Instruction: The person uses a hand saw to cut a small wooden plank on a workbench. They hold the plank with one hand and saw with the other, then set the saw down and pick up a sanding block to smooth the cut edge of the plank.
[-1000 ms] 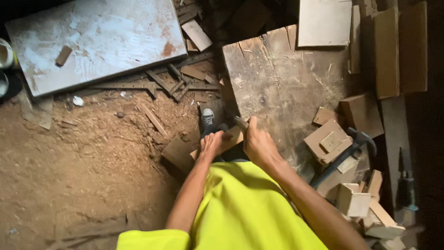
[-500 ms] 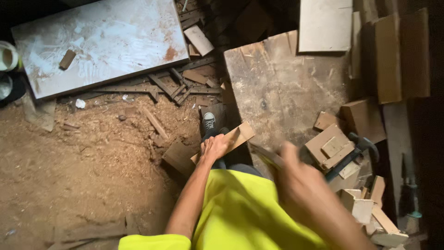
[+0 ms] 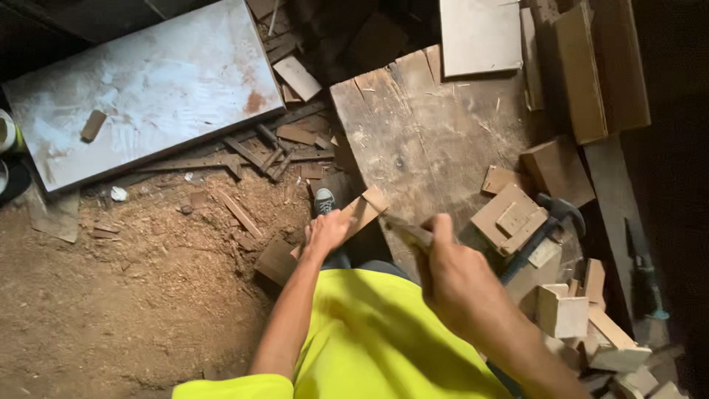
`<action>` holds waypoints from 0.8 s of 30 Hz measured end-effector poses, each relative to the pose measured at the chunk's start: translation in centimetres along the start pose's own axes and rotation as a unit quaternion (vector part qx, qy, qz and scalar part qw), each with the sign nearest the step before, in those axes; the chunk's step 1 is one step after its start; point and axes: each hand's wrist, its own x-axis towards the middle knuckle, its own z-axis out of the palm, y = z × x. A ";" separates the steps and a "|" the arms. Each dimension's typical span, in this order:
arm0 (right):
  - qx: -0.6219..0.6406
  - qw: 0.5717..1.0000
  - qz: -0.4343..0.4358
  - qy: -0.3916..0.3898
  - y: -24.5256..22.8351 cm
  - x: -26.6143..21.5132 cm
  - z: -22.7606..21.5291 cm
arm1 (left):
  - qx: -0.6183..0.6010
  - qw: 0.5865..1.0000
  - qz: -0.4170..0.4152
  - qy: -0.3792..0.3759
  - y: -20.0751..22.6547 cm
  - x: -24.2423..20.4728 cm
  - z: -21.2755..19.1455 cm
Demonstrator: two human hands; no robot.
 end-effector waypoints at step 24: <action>0.001 0.995 -0.039 0.092 1.6 9.8 6.4 | 0.008 0.998 -0.015 -0.058 2.5 -1.8 -3.2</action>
